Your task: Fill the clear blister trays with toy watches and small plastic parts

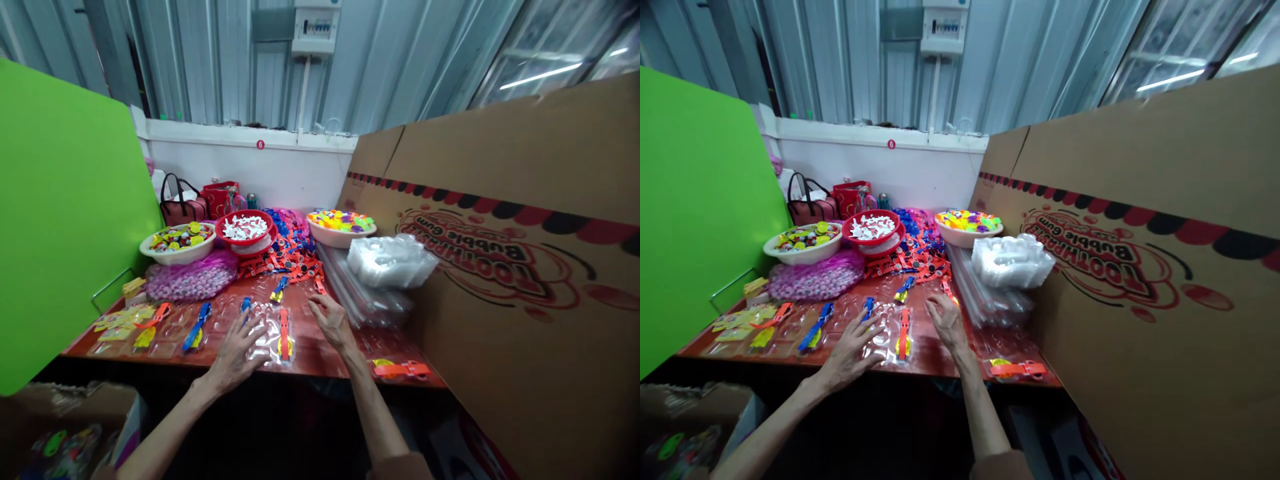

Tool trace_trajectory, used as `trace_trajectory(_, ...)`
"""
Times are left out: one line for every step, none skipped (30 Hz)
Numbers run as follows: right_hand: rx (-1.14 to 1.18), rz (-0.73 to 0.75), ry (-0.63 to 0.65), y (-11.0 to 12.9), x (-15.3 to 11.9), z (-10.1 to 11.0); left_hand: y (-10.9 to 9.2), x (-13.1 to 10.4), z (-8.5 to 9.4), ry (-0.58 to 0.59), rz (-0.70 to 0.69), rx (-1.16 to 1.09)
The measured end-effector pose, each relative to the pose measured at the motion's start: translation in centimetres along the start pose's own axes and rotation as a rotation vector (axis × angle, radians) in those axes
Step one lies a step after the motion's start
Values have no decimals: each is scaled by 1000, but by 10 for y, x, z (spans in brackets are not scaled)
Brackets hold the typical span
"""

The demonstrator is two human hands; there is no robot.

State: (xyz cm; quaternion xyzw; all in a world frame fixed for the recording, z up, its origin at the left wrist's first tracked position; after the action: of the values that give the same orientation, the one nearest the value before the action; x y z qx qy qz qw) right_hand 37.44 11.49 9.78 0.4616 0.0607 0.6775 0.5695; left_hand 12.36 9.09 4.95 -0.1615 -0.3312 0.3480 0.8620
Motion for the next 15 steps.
trace_trajectory(-3, 25, -1, 10, 12, 0, -2, 2, 4, -28, -12, -37)
trace_trajectory(-8, 52, 0, 19, 23, 0, -5, 3, 8, -58, -20, -76)
trace_trajectory(-14, 76, 0, 27, 34, -2, -8, 5, 13, -89, -22, -120)
trace_trajectory(-19, 95, -2, 34, 43, -3, -11, 5, 17, -115, -15, -167)
trace_trajectory(-24, 108, -2, 39, 52, -6, -14, 6, 22, -133, 4, -217)
trace_trajectory(-28, 120, 2, 43, 59, -10, -18, 5, 25, -142, 25, -267)
trace_trajectory(-32, 133, 10, 47, 66, -14, -22, 4, 29, -142, 46, -317)
trace_trajectory(-33, 148, 21, 50, 73, -20, -26, 2, 31, -140, 63, -366)
trace_trajectory(-33, 163, 36, 54, 78, -27, -31, -1, 34, -144, 71, -411)
trace_trajectory(-35, 181, 54, 57, 83, -34, -35, -5, 37, -161, 73, -449)
trace_trajectory(-43, 202, 72, 61, 88, -42, -39, -10, 40, -182, 72, -476)
trace_trajectory(-55, 227, 93, 65, 91, -52, -41, -16, 43, -203, 72, -496)
trace_trajectory(-68, 253, 116, 69, 94, -62, -42, -22, 44, -216, 73, -508)
trace_trajectory(-80, 281, 137, 72, 97, -72, -43, -28, 45, -221, 70, -515)
trace_trajectory(-89, 308, 157, 75, 99, -83, -44, -34, 44, -221, 57, -521)
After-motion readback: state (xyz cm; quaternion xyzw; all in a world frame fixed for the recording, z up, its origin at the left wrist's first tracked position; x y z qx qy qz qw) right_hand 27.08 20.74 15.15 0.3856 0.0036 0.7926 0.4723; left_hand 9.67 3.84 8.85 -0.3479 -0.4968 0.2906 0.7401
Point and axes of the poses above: each hand's wrist, its own x-axis towards the middle knuckle, its own z-axis out of the back of the hand, y = z × x, the point moved 8 cm from there along x, towards the middle knuckle, and after that the axes turned 7 degrees about -x, right-handed, at the moved point
